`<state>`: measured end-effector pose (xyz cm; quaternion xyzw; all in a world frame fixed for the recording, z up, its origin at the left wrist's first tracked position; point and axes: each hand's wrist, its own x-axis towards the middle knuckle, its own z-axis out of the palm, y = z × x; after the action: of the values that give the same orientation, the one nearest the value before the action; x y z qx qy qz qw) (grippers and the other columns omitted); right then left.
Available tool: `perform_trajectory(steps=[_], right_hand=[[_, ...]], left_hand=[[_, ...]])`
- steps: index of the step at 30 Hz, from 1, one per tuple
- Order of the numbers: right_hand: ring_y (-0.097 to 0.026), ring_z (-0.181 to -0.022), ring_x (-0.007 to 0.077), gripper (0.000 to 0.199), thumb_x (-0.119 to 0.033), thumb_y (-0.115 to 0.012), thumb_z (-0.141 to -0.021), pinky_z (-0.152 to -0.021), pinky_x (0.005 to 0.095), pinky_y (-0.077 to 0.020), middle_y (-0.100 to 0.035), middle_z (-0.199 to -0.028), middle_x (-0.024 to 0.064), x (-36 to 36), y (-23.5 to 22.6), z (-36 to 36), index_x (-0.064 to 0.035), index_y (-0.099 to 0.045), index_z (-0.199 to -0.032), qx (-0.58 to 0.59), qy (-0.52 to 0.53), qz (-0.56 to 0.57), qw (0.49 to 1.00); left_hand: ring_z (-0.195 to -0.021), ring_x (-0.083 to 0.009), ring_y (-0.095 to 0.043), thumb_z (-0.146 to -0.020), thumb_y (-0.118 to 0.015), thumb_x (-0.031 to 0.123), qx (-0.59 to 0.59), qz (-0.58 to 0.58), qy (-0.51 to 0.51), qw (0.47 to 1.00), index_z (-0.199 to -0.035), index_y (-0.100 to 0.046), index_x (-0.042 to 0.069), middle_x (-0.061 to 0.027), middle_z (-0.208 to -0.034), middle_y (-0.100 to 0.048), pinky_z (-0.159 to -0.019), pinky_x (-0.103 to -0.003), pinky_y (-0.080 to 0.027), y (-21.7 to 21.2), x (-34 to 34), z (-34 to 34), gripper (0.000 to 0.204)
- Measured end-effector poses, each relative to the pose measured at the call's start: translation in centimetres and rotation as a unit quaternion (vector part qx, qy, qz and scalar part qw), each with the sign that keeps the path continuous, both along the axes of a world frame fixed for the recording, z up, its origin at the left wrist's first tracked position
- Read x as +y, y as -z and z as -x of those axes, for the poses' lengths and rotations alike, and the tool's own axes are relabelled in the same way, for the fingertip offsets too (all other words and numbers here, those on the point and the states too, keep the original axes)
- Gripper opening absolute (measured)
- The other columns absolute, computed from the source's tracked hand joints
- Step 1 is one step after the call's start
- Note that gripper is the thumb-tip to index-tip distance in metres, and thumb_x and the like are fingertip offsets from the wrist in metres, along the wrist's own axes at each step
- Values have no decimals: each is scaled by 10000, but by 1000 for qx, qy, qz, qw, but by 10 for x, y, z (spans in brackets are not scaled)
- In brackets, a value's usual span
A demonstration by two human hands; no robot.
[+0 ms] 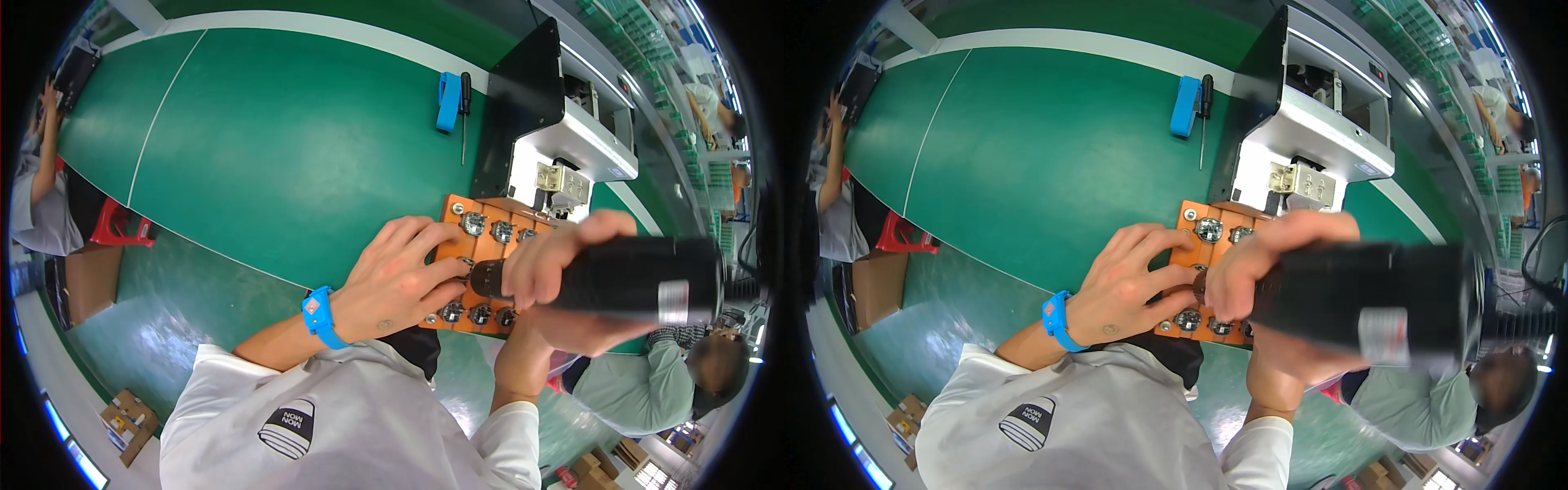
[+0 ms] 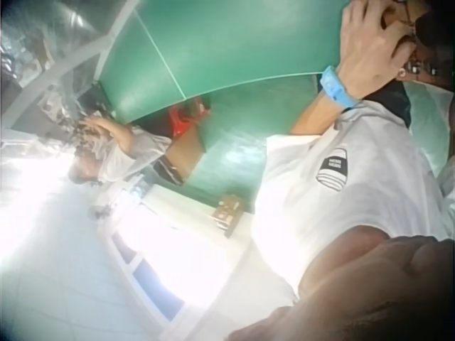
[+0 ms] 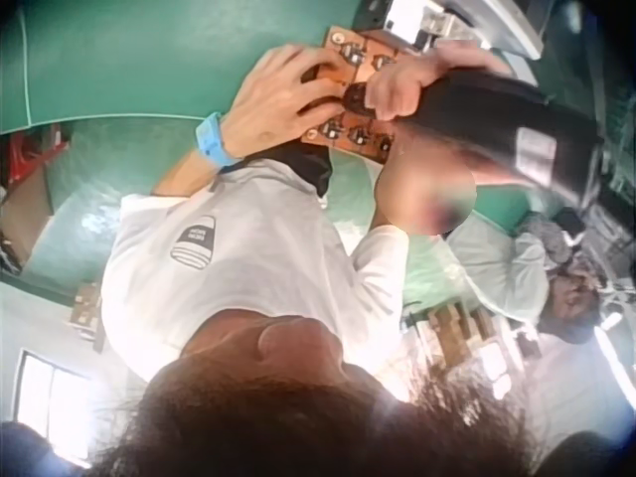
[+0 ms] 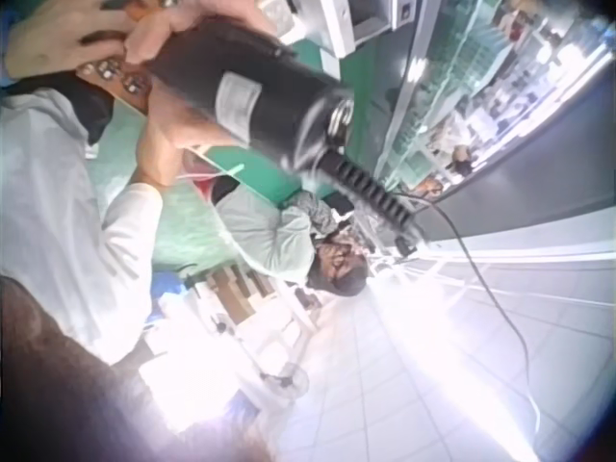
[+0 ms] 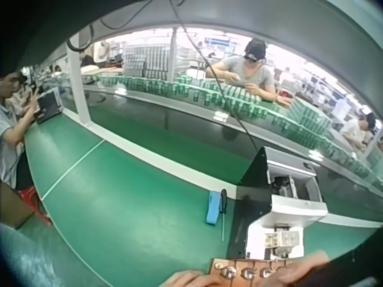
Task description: Use an electric screwdriver to drive screws into components on a printed circuit board array.
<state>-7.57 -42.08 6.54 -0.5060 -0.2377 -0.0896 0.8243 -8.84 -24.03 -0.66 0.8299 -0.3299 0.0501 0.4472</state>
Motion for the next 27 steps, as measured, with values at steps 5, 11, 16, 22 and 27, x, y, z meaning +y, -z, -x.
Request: perform_trajectory(steps=[5,11,16,22,27], right_hand=[[-514,-573,203,877,-729,-242,-1008,-540,365,-469,-534,-747,105,8,-1,-8,52,-477,-1329,144,159,-62,975],[-542,-623,214,816,-694,-285,-1021,-579,385,-484,-547,-817,116,12,4,-6,22,-430,-1386,177,259,-41,948],[-550,-575,224,948,-803,-211,-953,-563,393,-512,-556,-772,126,3,4,0,20,-438,-1365,159,176,-118,964],[-551,-550,229,1028,-864,-180,-908,-539,393,-511,-562,-741,138,2,3,2,23,-432,-1363,155,172,-134,964],[-500,-529,205,917,-781,-229,-964,-516,379,-476,-516,-760,93,-2,2,4,17,-450,-1357,118,175,-91,973]], left_hand=[[-1130,-312,-565,-822,-764,207,10,1,5,1000,-985,-729,100,-84,-1203,-604,-992,-439,-446,-1,0,-1,198],[-1133,-312,-562,-811,-777,197,20,-2,7,1000,-980,-728,99,-81,-1200,-600,-988,-442,-447,-2,0,-1,201],[-1132,-314,-559,-804,-784,193,21,-3,10,1000,-978,-726,98,-79,-1209,-595,-985,-444,-447,-2,0,-1,206],[-1135,-324,-557,-803,-786,191,22,-5,12,1000,-986,-722,100,-85,-1216,-593,-982,-446,-447,-2,0,-2,214],[-1140,-330,-556,-803,-786,189,32,-7,16,999,-993,-720,102,-87,-1221,-592,-981,-446,-447,-3,0,-2,219]])
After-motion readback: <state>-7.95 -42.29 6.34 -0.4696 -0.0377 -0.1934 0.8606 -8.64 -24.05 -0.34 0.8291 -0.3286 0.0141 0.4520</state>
